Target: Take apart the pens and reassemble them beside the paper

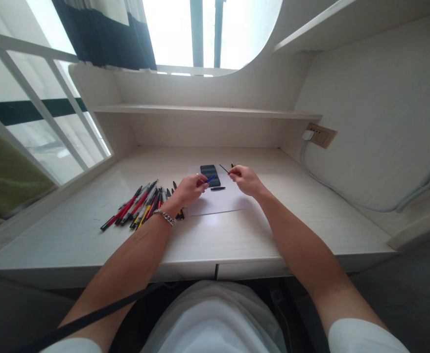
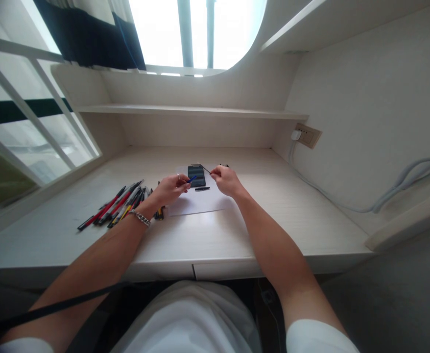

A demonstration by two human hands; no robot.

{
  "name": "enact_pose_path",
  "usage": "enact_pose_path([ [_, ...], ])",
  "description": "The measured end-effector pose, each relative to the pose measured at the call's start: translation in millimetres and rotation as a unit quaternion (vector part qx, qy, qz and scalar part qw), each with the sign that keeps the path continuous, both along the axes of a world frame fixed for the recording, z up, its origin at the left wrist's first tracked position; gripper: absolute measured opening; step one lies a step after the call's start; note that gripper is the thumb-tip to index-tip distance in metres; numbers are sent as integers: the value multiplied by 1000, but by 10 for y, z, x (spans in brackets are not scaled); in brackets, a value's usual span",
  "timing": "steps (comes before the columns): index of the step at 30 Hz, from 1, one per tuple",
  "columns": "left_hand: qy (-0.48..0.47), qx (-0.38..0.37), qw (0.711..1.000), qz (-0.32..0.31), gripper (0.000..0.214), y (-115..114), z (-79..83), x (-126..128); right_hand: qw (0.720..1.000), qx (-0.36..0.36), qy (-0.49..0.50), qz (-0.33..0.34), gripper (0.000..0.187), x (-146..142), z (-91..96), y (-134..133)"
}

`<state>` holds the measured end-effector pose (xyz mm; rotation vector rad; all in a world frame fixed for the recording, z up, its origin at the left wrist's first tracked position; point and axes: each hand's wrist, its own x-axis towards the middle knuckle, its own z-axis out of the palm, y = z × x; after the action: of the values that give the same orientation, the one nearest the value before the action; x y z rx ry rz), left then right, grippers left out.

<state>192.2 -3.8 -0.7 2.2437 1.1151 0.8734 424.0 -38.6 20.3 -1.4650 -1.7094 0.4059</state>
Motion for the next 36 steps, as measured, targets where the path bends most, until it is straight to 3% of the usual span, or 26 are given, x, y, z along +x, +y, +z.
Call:
enact_pose_path([
  [4,7,-7,1000,-15,24,-34,5,20,986,-26,160,47,10,-71,-5,1],
  [7,5,-11,1000,-20,25,-49,10,30,979,-46,188,71,9,-106,-8,-13],
  [15,18,9,1000,24,23,18,17,-17,998,11,-57,10,16,5,9,-63],
  [27,17,6,999,38,26,56,-1,-38,990,-24,-140,3,16,16,-3,-67],
  [33,39,39,998,36,24,26,-1,-45,983,-9,-185,-6,22,25,21,-80],
  [36,40,47,998,6,24,-6,0,-21,979,17,-202,4,22,-34,25,-104],
])
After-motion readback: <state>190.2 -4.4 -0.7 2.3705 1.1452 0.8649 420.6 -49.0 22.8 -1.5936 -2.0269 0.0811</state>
